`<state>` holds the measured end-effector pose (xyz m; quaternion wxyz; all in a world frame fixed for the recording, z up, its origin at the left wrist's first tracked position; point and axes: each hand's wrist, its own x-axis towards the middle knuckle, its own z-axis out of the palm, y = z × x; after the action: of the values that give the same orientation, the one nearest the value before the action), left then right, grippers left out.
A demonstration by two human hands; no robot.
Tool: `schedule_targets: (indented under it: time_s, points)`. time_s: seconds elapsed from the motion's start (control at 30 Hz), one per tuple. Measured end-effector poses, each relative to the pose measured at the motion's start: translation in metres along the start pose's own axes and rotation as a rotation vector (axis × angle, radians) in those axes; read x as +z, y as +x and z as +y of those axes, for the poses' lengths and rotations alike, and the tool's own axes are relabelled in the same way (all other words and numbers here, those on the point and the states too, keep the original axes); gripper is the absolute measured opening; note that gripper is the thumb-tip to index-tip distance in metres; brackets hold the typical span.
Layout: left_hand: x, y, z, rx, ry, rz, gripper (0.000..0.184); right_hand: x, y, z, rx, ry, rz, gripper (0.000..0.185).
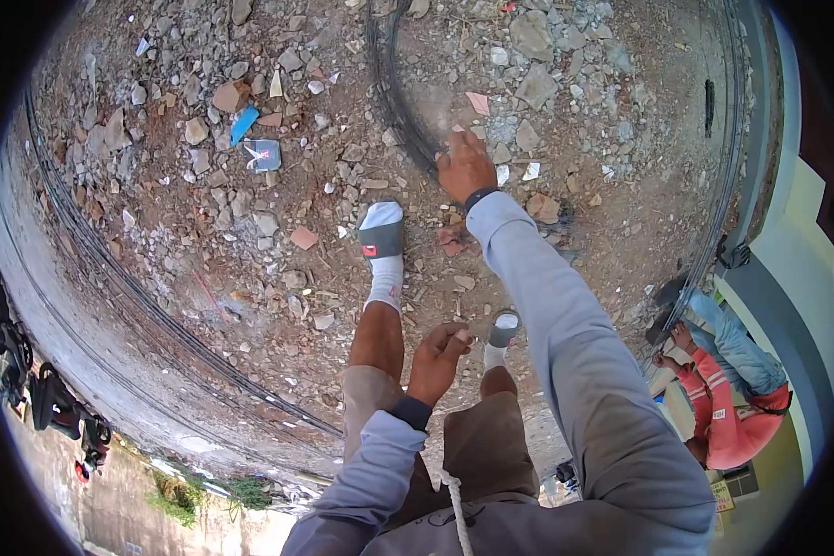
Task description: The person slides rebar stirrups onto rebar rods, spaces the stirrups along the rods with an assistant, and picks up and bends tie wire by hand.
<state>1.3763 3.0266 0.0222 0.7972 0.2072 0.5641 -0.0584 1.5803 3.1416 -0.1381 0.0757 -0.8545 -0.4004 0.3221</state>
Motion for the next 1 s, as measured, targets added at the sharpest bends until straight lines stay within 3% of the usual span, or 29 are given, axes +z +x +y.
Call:
schedule_targets:
  time_s: [0.17, 0.27, 0.47, 0.5, 0.6, 0.7, 0.8, 1.0]
  points:
    - [-0.012, 0.009, 0.011, -0.076, -0.097, 0.099, 0.022, 0.026, 0.049, 0.016, -0.147, -0.183, 0.203, 0.033]
    - [-0.005, 0.008, 0.025, -0.115, -0.177, 0.056, 0.022, 0.03, 0.047, 0.015, -0.191, -0.129, 0.175, 0.038]
    - [-0.003, 0.012, 0.024, -0.13, -0.172, 0.044, 0.024, 0.016, 0.059, 0.032, -0.005, -0.321, 0.493, 0.046]
    - [-0.003, 0.011, 0.026, -0.136, -0.171, 0.043, 0.024, 0.016, 0.059, 0.042, 0.181, -0.344, 0.186, 0.05]
    - [-0.001, 0.01, 0.035, -0.149, -0.165, 0.039, 0.025, 0.042, 0.044, 0.061, 0.463, -0.069, -0.455, 0.054]
    - [0.001, 0.012, 0.036, -0.146, -0.18, 0.024, 0.025, 0.082, 0.0, 0.052, 0.228, -0.092, -0.287, 0.06]
    - [0.001, 0.011, 0.031, -0.15, -0.157, 0.031, 0.025, 0.107, -0.01, 0.04, 0.201, -0.271, -0.047, 0.066]
    - [-0.001, 0.01, 0.033, -0.129, -0.128, 0.022, 0.022, 0.125, -0.014, 0.036, 0.306, -0.245, 0.059, 0.075]
